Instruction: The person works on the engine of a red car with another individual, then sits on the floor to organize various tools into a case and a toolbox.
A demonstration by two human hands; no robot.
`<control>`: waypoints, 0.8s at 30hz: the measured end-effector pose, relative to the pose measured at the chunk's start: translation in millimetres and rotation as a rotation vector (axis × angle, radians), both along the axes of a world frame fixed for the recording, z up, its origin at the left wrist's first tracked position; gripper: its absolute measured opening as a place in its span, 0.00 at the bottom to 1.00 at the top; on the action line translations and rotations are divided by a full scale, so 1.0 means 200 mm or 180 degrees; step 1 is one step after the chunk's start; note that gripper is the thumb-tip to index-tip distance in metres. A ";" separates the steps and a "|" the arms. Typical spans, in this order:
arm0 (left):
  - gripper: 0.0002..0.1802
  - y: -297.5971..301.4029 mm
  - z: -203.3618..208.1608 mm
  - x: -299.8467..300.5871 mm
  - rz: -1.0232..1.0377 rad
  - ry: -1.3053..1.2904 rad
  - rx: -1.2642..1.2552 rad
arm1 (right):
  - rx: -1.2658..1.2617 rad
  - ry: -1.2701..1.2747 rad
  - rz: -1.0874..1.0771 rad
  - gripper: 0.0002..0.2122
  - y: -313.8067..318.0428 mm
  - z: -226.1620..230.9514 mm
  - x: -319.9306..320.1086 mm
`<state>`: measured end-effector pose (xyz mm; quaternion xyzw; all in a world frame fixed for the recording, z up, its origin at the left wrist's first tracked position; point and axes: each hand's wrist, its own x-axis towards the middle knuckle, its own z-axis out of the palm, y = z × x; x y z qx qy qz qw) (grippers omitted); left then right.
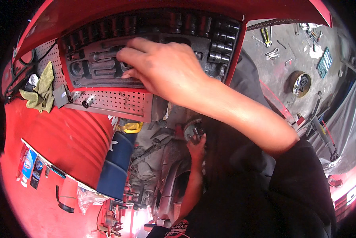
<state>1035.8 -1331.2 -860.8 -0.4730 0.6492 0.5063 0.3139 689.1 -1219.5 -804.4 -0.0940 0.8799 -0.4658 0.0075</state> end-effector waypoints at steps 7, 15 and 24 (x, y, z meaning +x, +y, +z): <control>0.12 0.00 -0.01 -0.03 0.0232 0.0042 -0.0031 | 0.0150 -0.0229 -0.0650 0.15 0.15 0.03 -0.08; 0.11 -0.03 -0.05 0.02 0.0107 -0.0130 -0.0038 | 0.0735 0.0015 -0.0874 0.09 0.09 0.05 -0.18; 0.11 -0.06 -0.05 0.03 0.0190 -0.0266 0.0105 | -0.0180 -0.0742 -0.1132 0.06 0.10 0.01 -0.25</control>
